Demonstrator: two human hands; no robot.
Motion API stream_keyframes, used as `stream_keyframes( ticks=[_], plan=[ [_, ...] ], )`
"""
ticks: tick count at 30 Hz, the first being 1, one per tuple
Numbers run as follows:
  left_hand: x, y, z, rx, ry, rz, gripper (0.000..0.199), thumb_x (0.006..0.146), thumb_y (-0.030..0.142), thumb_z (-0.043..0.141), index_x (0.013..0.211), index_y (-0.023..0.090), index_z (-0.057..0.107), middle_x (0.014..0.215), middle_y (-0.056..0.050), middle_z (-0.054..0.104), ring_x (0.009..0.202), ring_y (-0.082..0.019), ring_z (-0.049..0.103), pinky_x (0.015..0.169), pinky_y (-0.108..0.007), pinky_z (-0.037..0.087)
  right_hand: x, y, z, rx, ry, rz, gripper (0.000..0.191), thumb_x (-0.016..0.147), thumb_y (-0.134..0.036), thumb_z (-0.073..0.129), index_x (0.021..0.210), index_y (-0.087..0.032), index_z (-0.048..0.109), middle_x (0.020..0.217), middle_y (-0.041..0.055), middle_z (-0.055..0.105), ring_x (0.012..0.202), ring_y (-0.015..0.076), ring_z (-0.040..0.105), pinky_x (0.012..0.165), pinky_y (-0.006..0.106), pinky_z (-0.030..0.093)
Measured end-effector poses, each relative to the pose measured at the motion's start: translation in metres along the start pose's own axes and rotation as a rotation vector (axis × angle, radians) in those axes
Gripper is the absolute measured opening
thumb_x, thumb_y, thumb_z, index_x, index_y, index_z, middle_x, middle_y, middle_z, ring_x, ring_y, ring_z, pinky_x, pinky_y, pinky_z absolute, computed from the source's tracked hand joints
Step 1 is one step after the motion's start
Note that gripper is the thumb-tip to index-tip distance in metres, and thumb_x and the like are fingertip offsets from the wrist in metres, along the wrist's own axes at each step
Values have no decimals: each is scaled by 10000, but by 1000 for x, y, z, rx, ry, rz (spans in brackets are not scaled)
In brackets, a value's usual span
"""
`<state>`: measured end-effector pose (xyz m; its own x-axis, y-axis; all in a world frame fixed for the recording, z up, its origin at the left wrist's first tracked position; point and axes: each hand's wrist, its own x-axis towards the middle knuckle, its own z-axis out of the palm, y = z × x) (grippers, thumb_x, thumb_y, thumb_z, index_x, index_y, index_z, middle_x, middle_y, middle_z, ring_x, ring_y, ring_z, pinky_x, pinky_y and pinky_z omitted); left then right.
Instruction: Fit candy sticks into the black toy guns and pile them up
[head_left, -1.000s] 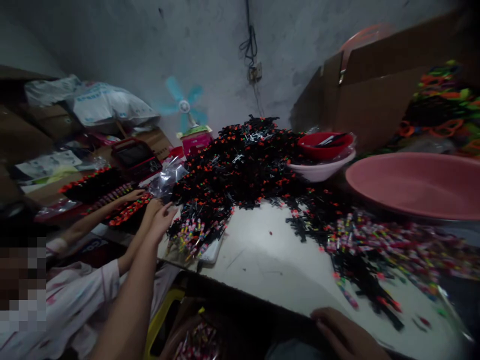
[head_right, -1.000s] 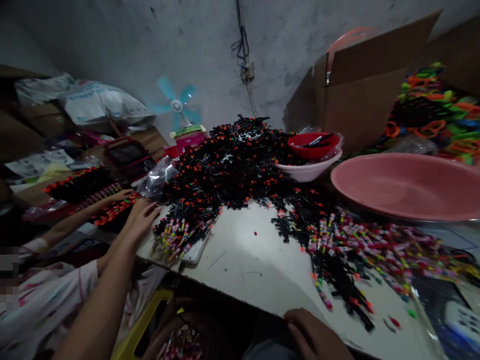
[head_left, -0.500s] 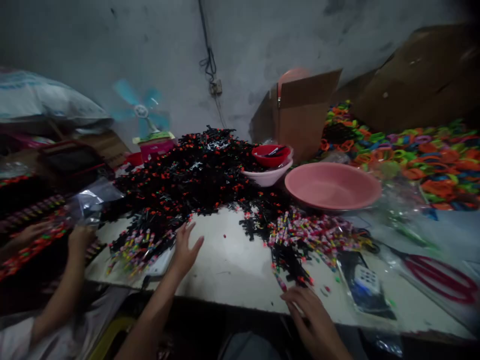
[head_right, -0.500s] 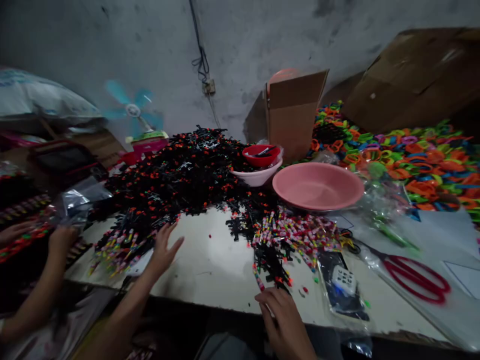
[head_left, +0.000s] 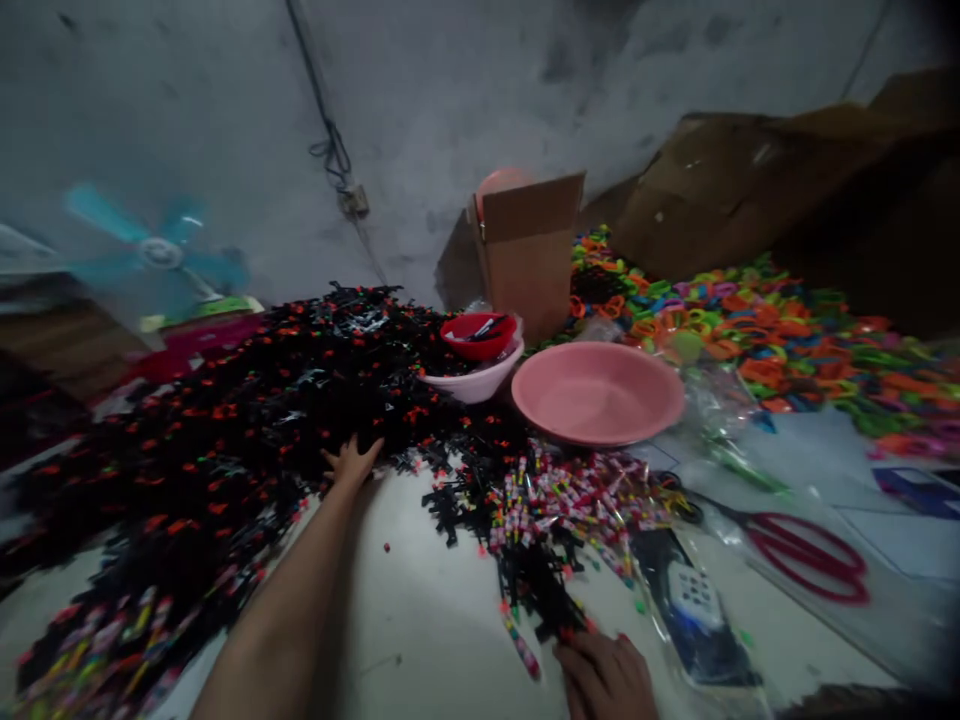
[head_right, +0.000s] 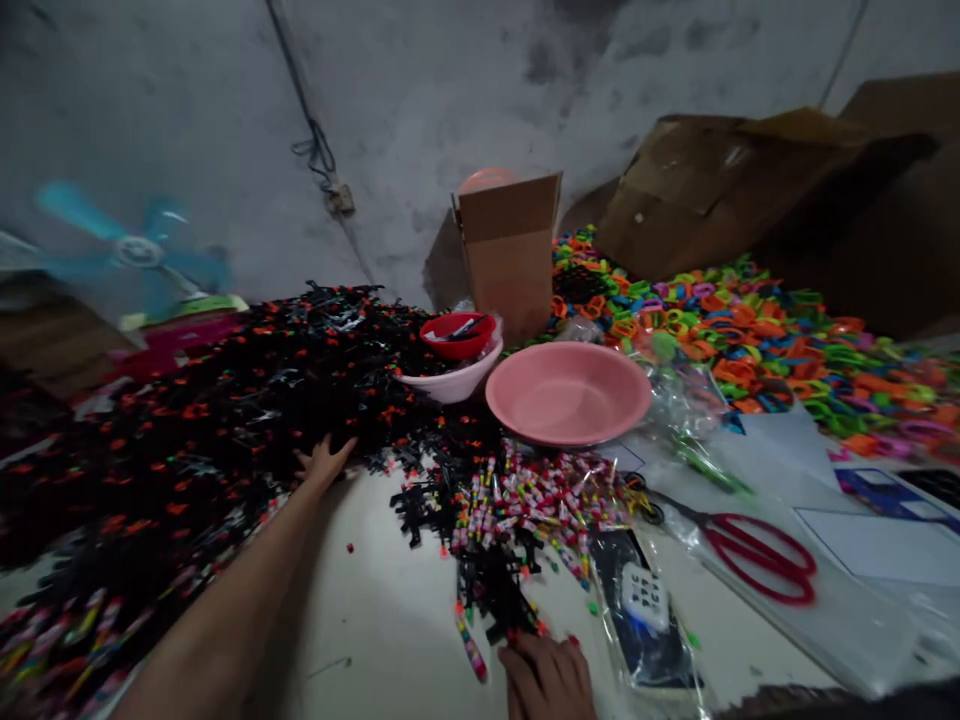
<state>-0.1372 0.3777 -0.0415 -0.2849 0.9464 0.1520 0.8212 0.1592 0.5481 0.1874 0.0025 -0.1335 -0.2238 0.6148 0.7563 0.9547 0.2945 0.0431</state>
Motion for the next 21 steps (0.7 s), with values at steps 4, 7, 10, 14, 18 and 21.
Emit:
stream_keyframes(
  ticks=[4, 7, 10, 14, 18, 21],
  plan=[
    [-16, -5, 18, -29, -147, 194, 885, 658, 540, 667, 1414, 202, 357, 1486, -180, 314, 1355, -386, 311, 1087, -561, 262, 3, -9, -3, 77, -36, 114, 252, 827, -140, 515, 995, -264, 656, 873, 2, 703, 803, 177, 638, 850, 358, 379],
    [-43, -7, 18, -87, -243, 353, 830, 638, 508, 702, 1369, 227, 430, 1459, -128, 372, 1349, -314, 345, 1114, -466, 276, 3, -12, -5, 142, -42, 124, 250, 839, -133, 501, 1004, -245, 652, 887, 19, 696, 817, 182, 629, 844, 360, 378],
    [-72, -6, 7, -158, -334, 467, 802, 582, 516, 756, 1307, 272, 513, 1397, -78, 475, 1275, -273, 456, 1073, -392, 363, 1, -13, -7, 197, -35, 150, 227, 850, -141, 509, 1000, -239, 647, 889, 26, 695, 818, 189, 620, 840, 366, 375],
    [-85, -8, -23, -245, -304, 443, 667, 737, 619, 576, 1297, 262, 518, 1204, -78, 642, 983, -226, 655, 842, -356, 529, -1, -13, -8, 206, -45, 164, 223, 868, -153, 497, 1012, -242, 642, 900, 36, 694, 832, 202, 611, 859, 386, 362],
    [-70, -22, -40, -197, -44, 294, 654, 872, 604, 298, 1322, 164, 473, 1282, -149, 584, 1141, -265, 577, 955, -430, 458, 4, -13, -11, 188, -49, 124, 213, 867, -180, 510, 1023, -241, 641, 908, 32, 683, 831, 193, 596, 857, 372, 358],
    [-64, -27, -26, -72, 34, 185, 604, 810, 586, 457, 1211, 154, 589, 1354, -177, 522, 1313, -373, 391, 1081, -559, 262, 11, -16, -15, 200, -27, 189, 205, 873, -164, 485, 995, -226, 638, 896, 38, 670, 830, 196, 582, 859, 379, 354]
  ],
)
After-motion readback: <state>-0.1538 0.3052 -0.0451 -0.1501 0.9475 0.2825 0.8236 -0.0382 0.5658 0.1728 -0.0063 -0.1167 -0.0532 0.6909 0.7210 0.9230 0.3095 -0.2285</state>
